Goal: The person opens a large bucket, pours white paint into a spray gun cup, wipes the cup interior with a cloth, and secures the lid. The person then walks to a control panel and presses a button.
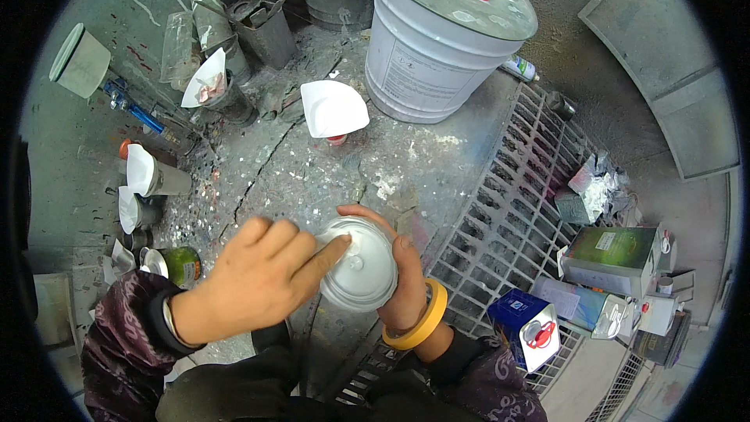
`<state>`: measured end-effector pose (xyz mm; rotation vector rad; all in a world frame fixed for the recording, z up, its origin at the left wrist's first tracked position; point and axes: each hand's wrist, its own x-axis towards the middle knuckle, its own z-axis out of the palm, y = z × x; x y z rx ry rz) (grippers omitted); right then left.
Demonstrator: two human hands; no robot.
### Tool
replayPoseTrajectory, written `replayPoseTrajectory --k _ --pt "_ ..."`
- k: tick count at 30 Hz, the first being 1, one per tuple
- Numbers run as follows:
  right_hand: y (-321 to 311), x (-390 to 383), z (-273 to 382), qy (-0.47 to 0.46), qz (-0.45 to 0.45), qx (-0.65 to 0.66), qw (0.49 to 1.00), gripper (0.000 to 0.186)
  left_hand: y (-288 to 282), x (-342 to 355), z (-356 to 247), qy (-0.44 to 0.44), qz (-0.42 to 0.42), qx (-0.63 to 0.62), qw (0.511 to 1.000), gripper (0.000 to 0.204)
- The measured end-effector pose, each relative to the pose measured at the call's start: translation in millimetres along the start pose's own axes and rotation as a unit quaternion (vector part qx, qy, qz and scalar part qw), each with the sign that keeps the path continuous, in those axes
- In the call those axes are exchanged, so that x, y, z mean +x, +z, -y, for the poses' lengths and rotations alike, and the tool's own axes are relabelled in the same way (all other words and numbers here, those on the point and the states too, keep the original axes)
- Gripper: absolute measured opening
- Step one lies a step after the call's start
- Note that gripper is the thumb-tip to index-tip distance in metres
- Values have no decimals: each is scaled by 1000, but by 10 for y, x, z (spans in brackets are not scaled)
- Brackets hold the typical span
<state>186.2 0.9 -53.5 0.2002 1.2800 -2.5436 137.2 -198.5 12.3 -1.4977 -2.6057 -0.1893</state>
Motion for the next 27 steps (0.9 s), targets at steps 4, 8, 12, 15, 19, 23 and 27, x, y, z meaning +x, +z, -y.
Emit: replayPoseTrajectory --k 4,8,12,15,19,23,27 --pt "-63 -9 -66 -50 15 -67 996 80 53 -115 -132 19 24 34 999 45" --pt "-129 -7 -121 -125 5 -181 976 86 164 -74 -152 -22 10 -129 991 36" --pt "-161 -10 -155 -193 -4 -186 963 87 305 -10 -198 -137 -19 -423 895 26" --pt "-151 3 -216 -243 -22 -220 945 89 405 -4 -267 -260 26 -545 796 19" --pt "-87 28 -269 -254 -35 -199 946 89 473 15 -341 -295 -58 -477 826 17" --pt "-20 0 -240 -215 -33 -164 962 90 525 33 -267 -249 -148 -344 893 19" --pt "23 -30 -195 -171 -64 -120 976 90 593 33 -60 -130 -152 -218 955 16"
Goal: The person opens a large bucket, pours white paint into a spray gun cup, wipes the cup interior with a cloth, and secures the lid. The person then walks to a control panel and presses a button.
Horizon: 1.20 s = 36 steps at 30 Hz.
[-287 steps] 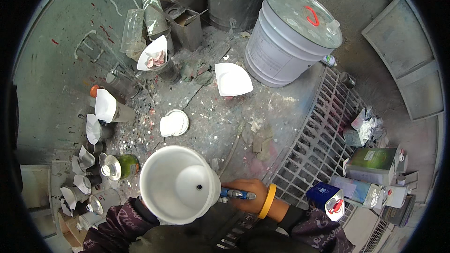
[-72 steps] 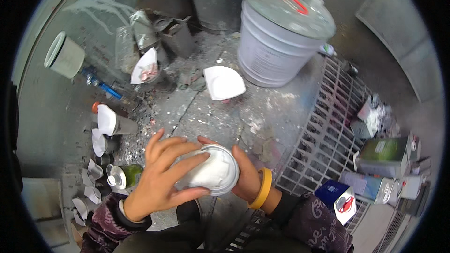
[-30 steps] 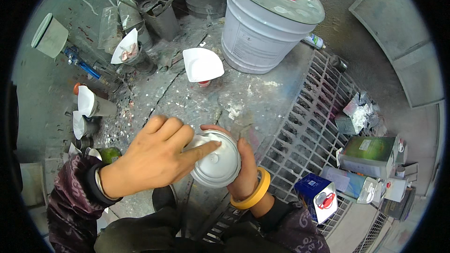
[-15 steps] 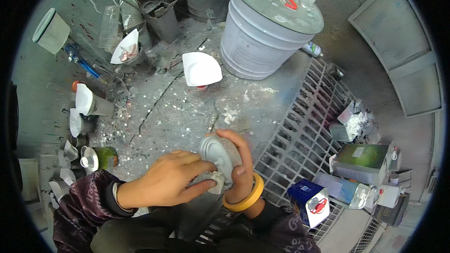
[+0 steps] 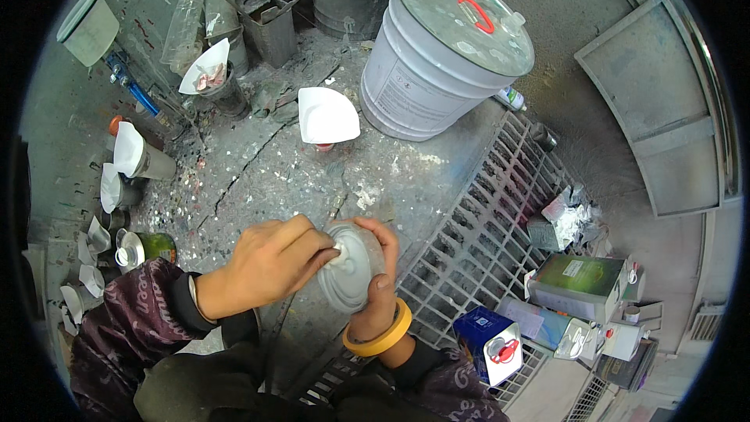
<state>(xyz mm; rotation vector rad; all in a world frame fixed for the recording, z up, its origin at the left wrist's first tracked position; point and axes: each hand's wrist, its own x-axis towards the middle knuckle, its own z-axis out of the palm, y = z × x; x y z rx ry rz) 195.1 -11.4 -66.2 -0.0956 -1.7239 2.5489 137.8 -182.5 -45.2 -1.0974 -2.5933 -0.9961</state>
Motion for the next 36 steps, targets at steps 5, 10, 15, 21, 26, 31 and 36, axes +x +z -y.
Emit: replayPoseTrajectory --k 5,10,15,21,26,31,36 --pt "-19 -5 24 -21 11 0 1000 88 -18 34 -9 61 -13 -12 998 18" --pt "-54 1 7 -46 5 -13 999 90 -67 -28 -283 -109 89 -186 972 22" --pt "-12 -9 -57 -20 -18 23 999 91 -58 -31 -270 -234 110 -292 921 20" --pt "-32 -10 -128 31 -35 4 999 81 -21 52 -112 -134 36 -63 988 18" --pt "5 6 -213 48 -44 3 998 76 101 131 -126 -173 -4 -102 980 13" --pt "-7 49 -182 68 -43 22 996 72 179 54 -253 -96 -6 -150 984 17" --pt "-126 61 -75 73 -50 67 994 72 69 -76 -225 2 98 -124 987 26"
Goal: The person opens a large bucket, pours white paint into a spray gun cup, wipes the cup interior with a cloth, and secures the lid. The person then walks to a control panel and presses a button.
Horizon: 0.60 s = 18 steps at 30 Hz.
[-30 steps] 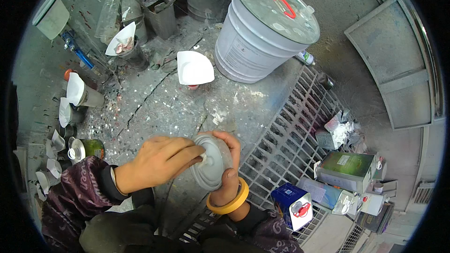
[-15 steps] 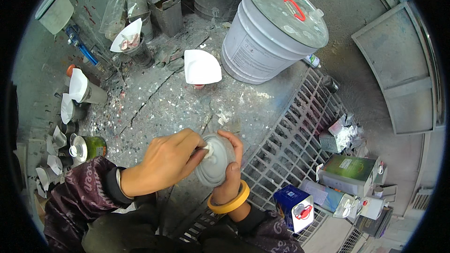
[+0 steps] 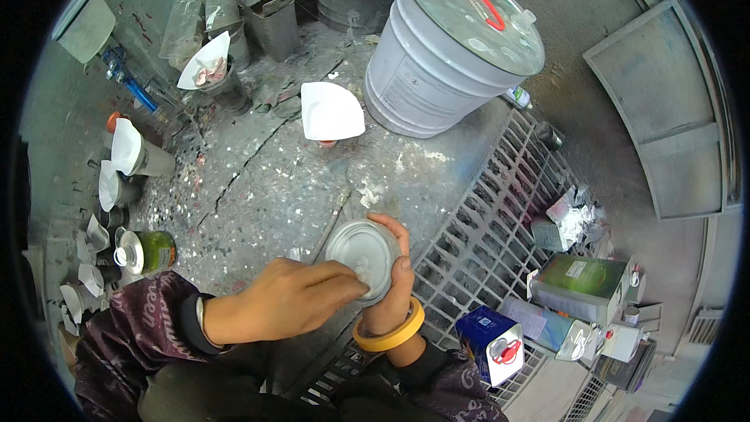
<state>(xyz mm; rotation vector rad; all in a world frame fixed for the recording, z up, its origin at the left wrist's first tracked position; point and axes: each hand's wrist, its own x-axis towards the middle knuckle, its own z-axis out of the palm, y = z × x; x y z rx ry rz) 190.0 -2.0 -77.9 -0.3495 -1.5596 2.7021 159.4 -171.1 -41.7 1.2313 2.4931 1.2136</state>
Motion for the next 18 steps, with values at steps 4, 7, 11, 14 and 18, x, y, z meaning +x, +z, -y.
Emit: replayPoseTrajectory --k 4,7,11,14,18 --pt "-26 2 9 -4 14 -18 1000 72 -155 -16 105 128 67 170 975 30" --pt "-27 -2 22 19 17 -39 999 73 -281 47 217 225 54 300 925 24" --pt "-30 -9 60 13 37 12 999 74 -402 126 321 230 4 284 931 22" --pt "-48 -6 81 2 33 -4 999 74 -430 122 310 152 -66 185 969 27" --pt "-70 7 71 10 38 -8 999 75 -379 94 243 94 -98 140 981 31"
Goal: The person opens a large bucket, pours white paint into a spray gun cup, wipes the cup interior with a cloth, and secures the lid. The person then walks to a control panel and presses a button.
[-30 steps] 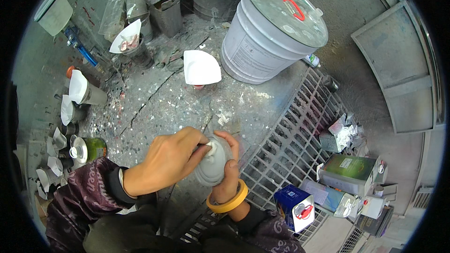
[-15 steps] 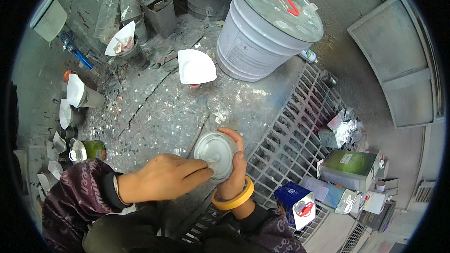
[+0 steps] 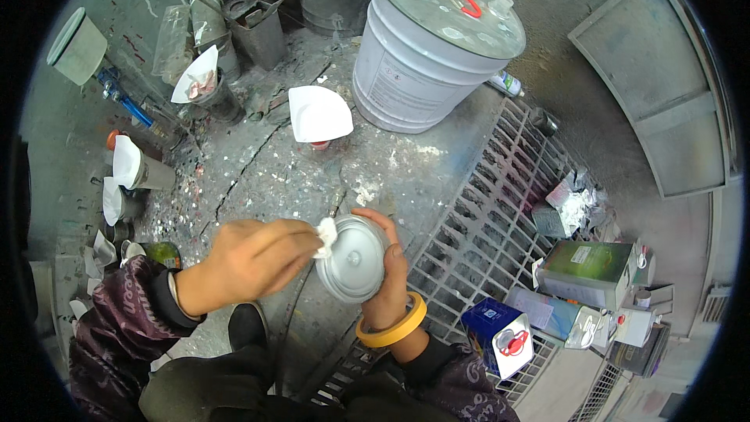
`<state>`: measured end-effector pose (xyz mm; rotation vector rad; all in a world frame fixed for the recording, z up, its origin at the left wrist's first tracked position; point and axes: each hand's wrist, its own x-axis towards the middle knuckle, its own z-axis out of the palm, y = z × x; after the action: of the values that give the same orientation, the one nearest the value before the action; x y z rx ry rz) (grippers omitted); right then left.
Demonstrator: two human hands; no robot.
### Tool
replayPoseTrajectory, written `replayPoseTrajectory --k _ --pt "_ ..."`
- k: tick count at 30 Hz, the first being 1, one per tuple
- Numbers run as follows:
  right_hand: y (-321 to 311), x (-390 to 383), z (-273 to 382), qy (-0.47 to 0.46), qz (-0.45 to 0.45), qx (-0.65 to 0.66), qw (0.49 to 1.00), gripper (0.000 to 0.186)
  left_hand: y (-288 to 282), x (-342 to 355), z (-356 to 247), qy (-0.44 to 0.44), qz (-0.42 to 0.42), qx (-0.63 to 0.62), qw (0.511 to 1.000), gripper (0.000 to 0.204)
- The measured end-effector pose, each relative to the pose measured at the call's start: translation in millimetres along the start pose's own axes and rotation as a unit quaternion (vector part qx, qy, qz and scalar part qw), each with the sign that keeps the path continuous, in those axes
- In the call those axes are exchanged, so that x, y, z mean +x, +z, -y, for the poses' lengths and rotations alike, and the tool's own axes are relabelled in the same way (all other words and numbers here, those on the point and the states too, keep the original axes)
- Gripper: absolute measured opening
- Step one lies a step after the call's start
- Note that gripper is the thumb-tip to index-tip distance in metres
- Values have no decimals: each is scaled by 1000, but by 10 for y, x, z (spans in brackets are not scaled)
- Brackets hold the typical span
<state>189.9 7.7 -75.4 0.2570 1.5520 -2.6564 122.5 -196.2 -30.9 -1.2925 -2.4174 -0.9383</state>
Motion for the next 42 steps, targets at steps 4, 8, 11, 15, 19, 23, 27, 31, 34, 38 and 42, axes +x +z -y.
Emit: replayPoseTrajectory --k 4,8,11,15,19,23,27,31,34,38,42 --pt "32 8 -43 10 1 13 1000 75 116 34 -71 7 0 16 1000 32" --pt "54 0 -71 10 13 14 1000 77 275 77 -163 -27 -10 -24 999 32" --pt "42 -18 -72 27 20 4 999 78 332 78 -207 -34 -12 -67 997 32" --pt "51 -44 -51 58 40 30 997 79 305 72 -193 34 7 -83 996 30" --pt "115 -58 -14 27 59 -6 998 80 238 100 -138 59 13 -83 995 28" --pt "155 -87 27 -22 44 -80 996 83 200 120 -159 9 -4 -56 998 32" --pt "140 -114 27 -92 54 -119 987 86 205 89 -302 -55 -34 -48 997 30" --pt "142 -124 -23 -160 60 -109 979 90 235 53 -424 -172 -67 -89 979 30" --pt "149 -100 -46 -192 37 -105 975 91 240 22 -467 -184 -85 -121 972 31" --pt "163 -78 -47 -203 26 -125 971 87 266 -3 -458 -175 -95 -123 972 30" --pt "174 -87 -19 -187 28 -94 977 93 290 -6 -419 -155 -100 -99 978 28"
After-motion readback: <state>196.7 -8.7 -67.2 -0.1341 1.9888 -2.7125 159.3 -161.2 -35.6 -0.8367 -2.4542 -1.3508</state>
